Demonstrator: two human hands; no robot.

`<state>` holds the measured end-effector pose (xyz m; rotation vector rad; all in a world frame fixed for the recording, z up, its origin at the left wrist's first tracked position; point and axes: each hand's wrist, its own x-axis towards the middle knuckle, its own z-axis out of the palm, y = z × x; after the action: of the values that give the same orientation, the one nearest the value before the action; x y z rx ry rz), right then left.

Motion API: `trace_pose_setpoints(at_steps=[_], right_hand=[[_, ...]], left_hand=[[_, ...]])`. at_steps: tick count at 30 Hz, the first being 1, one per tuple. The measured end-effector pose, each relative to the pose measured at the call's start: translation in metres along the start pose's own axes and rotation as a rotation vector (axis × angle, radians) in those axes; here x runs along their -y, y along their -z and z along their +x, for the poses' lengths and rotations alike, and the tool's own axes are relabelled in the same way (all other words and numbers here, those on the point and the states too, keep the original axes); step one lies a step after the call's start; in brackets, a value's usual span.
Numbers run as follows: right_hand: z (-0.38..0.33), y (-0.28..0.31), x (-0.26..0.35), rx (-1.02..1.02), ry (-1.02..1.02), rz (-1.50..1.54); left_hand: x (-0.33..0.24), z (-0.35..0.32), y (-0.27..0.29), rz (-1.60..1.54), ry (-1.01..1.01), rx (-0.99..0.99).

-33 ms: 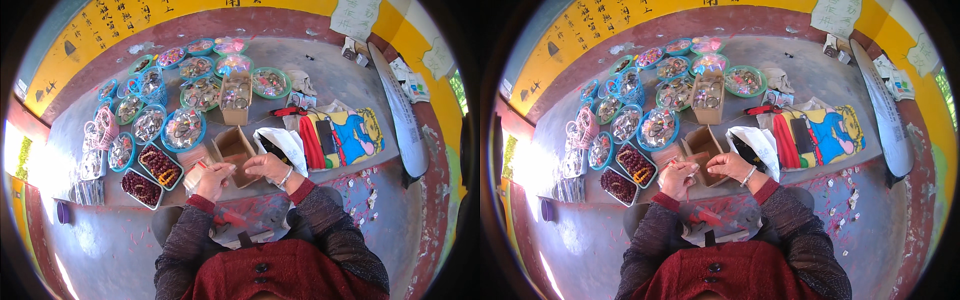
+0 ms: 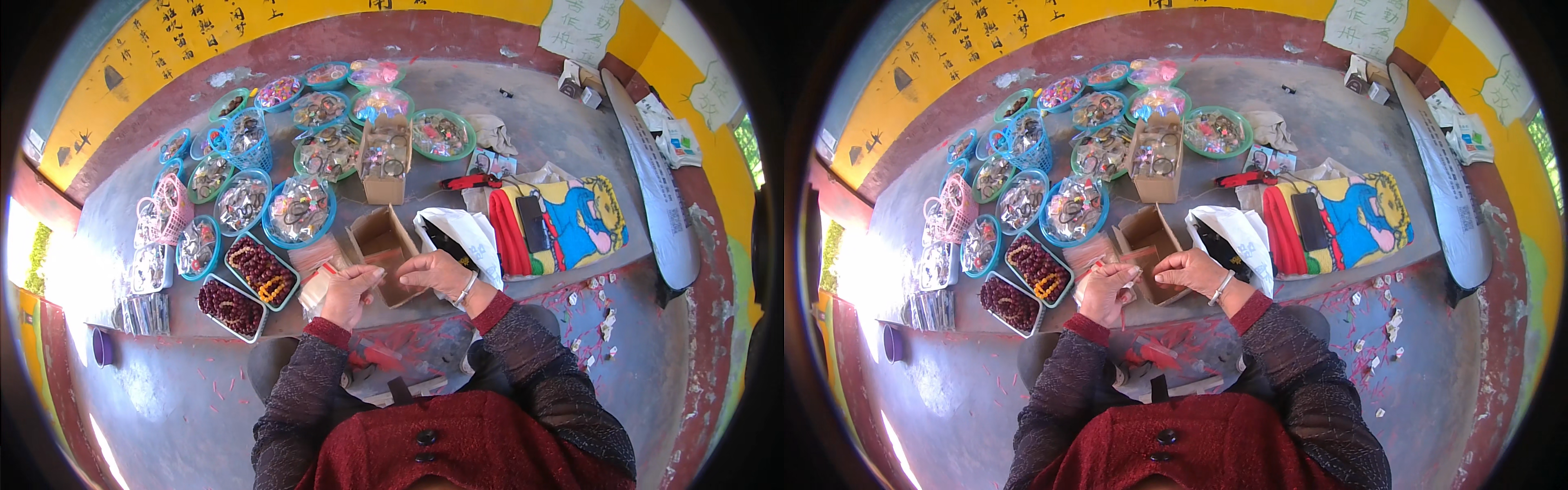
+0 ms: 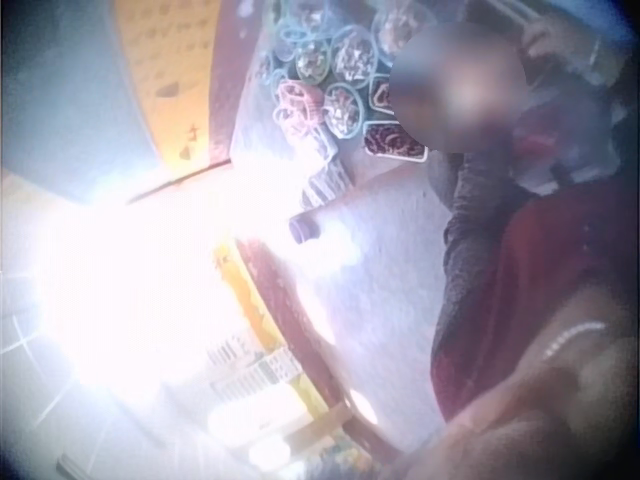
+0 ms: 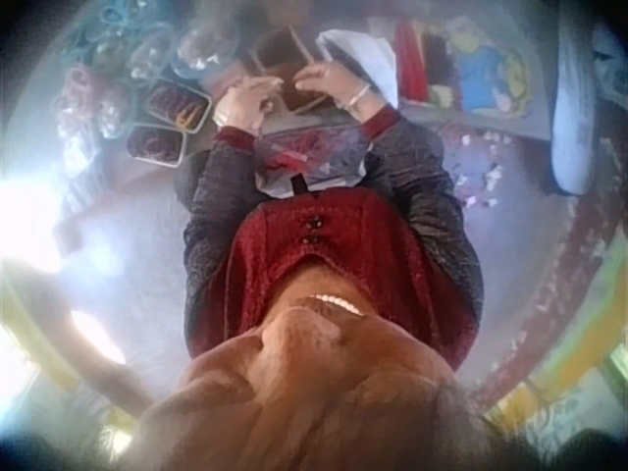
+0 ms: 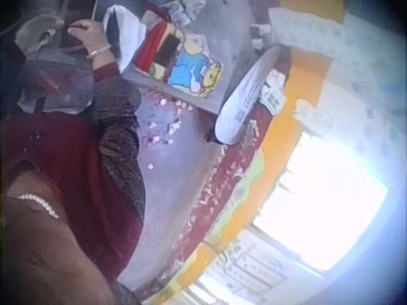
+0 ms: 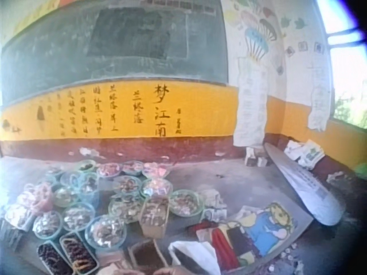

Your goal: The person sits on the floor and organizes small craft items, including beads and hair accessories, into plastic bags and a white paper bag. They handle the items by hand, picking them up from the floor and placing them into containers.

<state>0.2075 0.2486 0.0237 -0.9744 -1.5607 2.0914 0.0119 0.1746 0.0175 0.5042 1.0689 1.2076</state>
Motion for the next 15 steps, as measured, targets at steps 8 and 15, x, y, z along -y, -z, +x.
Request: trace_pose_setpoints(at_steps=[8, 15], right_hand=[[0.013, -0.005, -0.008, -0.102, 0.079, -0.006], [0.017, -0.006, -0.016, -0.145, 0.121, -0.013]], left_hand=[[-0.003, -0.004, 0.007, -0.007, -0.010, 0.025], [-0.009, -0.009, 0.003, -0.017, -0.003, 0.028]])
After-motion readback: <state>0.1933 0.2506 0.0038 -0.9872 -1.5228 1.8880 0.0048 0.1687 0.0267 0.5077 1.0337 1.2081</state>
